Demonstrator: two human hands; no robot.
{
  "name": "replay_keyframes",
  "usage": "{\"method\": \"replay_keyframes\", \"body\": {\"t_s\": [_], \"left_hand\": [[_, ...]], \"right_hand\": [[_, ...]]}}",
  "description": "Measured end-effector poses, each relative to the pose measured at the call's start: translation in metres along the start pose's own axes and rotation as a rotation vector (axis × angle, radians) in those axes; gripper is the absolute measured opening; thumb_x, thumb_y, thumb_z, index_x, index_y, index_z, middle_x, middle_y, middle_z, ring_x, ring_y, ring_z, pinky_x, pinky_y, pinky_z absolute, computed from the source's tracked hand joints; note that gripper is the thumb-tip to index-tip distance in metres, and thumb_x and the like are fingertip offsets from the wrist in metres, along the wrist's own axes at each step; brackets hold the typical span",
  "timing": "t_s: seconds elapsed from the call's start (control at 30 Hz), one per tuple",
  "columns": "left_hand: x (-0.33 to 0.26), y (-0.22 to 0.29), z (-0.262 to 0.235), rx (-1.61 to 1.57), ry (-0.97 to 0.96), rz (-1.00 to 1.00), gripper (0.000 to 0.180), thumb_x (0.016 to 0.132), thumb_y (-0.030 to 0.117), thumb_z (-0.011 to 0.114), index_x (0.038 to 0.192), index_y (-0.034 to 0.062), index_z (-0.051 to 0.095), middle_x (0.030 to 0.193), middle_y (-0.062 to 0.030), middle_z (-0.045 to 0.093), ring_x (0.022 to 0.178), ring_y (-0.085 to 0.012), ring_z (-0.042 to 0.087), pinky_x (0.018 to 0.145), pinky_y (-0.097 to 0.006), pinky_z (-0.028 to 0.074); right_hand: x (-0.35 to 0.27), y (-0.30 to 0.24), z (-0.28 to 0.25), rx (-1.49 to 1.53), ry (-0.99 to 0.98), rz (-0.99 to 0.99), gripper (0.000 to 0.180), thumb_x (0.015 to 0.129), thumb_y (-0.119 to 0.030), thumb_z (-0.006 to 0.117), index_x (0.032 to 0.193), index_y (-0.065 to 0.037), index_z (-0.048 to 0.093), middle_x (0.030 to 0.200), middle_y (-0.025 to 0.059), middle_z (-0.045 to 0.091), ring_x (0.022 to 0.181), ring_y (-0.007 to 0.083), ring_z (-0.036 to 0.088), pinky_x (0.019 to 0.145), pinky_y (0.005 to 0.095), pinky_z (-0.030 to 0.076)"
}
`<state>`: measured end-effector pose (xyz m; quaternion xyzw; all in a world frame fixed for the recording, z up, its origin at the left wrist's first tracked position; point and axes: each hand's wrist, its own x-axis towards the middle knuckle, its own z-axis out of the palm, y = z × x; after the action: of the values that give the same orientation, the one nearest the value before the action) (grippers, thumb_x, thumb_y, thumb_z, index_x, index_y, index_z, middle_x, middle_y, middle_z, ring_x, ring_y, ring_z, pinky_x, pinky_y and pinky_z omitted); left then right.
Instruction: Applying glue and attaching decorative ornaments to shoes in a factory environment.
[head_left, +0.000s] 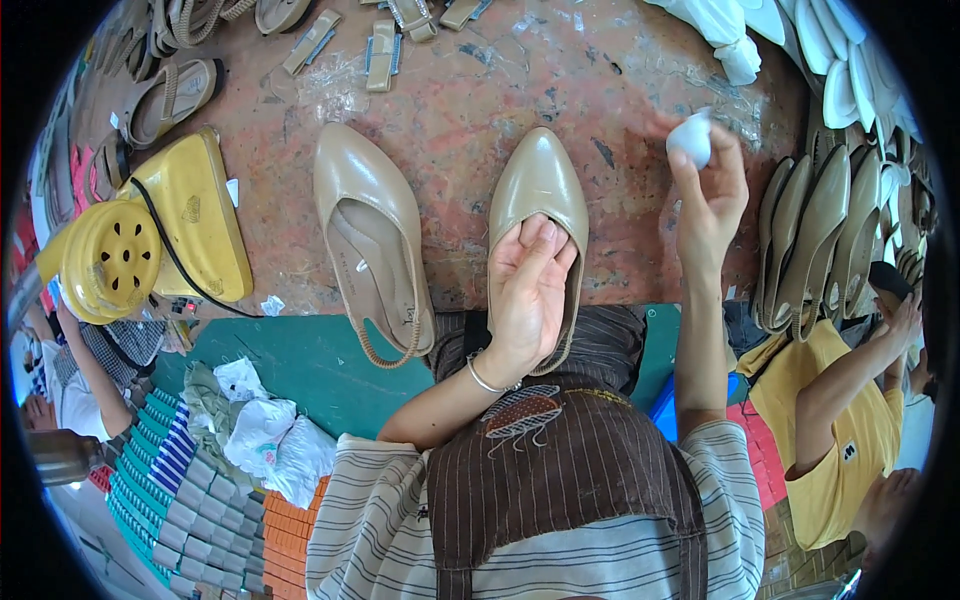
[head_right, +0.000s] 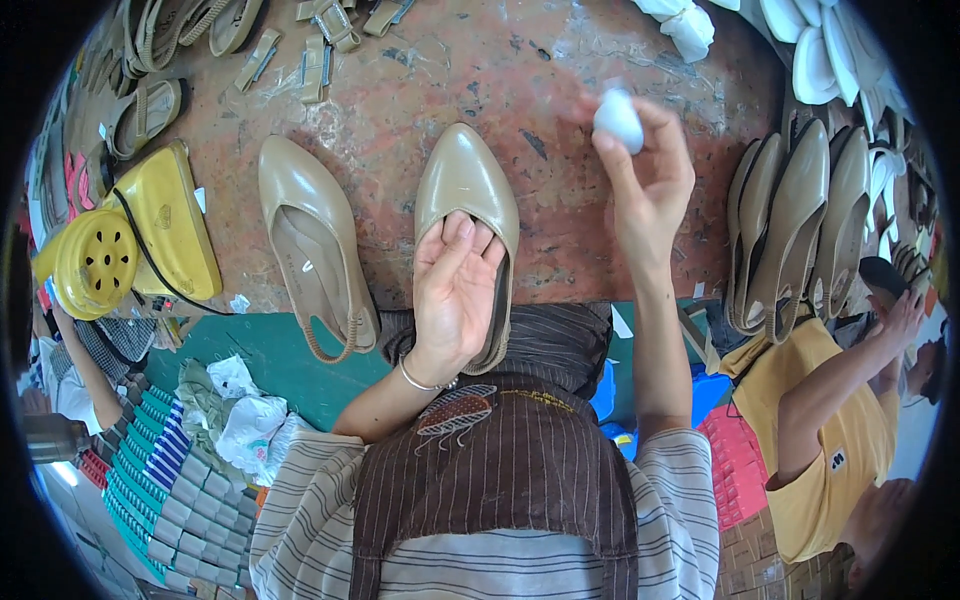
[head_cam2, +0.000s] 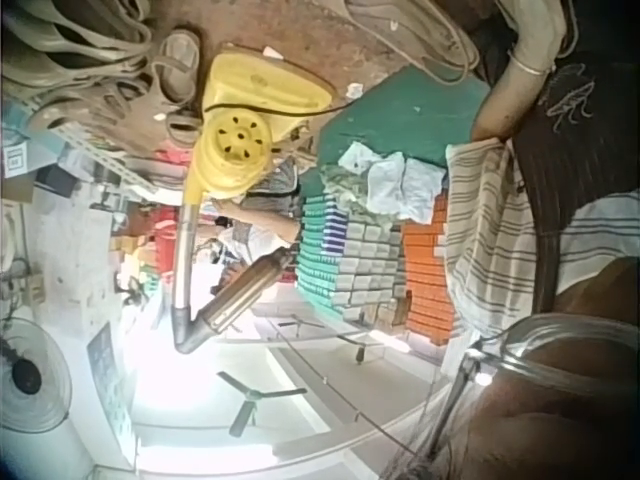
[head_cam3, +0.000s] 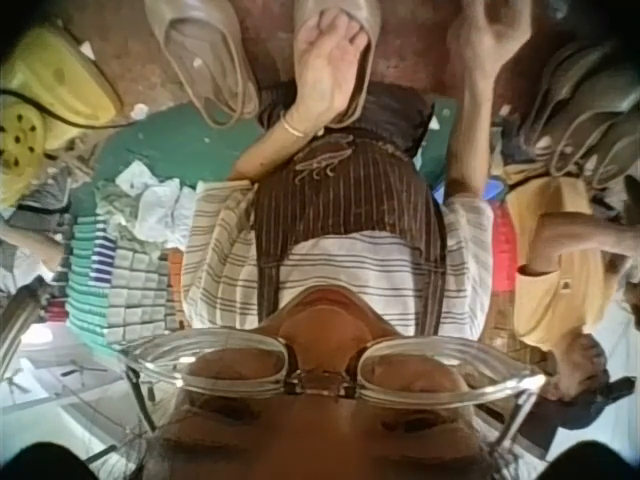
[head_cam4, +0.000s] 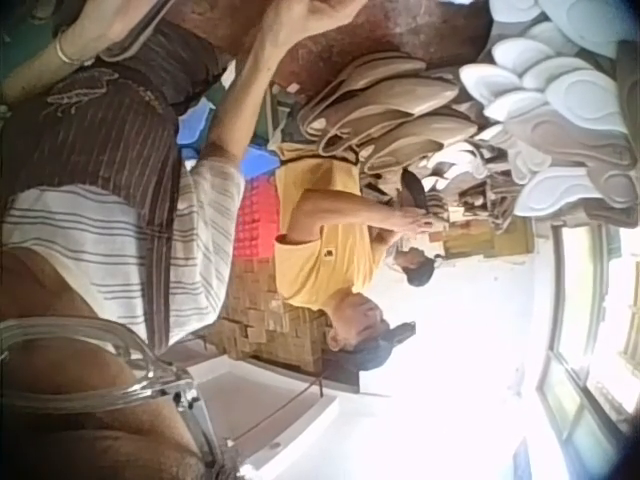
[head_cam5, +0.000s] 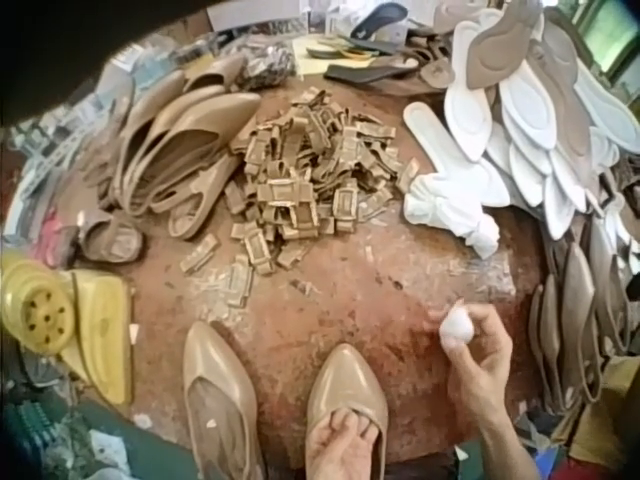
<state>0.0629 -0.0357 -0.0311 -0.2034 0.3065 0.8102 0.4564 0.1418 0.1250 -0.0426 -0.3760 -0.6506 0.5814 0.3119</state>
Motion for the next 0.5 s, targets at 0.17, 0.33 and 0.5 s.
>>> {"method": "replay_keyframes", "body": {"t_s": [0.17,0.33,0.5], "left_hand": [[-0.001,0.005,-0.013,-0.103,-0.153,-0.020,0.009,0.092,0.001,0.052,0.088,0.0090,0.051,0.082,0.0038,0.048,0.084,-0.0093,0.050,0.088,-0.030,0.041],[-0.006,0.018,-0.015,-0.110,-0.048,-0.032,0.006,0.092,0.001,0.052,0.092,0.0067,0.053,0.085,0.0012,0.050,0.094,-0.0136,0.052,0.100,-0.036,0.039],[-0.010,0.028,-0.009,-0.071,0.052,-0.022,0.012,0.092,0.003,0.055,0.083,0.0089,0.050,0.081,0.0040,0.047,0.081,-0.0084,0.045,0.086,-0.029,0.040]], "right_hand": [[0.027,0.020,0.004,-0.553,0.018,-0.286,0.023,0.091,-0.011,0.060,0.108,-0.003,0.046,0.121,0.0142,0.063,0.131,0.0332,0.044,0.113,0.0489,0.019],[0.008,0.005,0.010,-0.616,0.070,-0.202,0.042,0.086,-0.009,0.066,0.121,-0.002,0.044,0.135,0.0186,0.050,0.130,0.0337,0.043,0.113,0.0498,0.019],[-0.027,-0.016,0.021,-0.643,0.323,-0.640,0.043,0.081,0.006,0.062,0.122,0.003,0.049,0.125,0.0193,0.054,0.113,0.0314,0.054,0.096,0.0410,0.043]]}}
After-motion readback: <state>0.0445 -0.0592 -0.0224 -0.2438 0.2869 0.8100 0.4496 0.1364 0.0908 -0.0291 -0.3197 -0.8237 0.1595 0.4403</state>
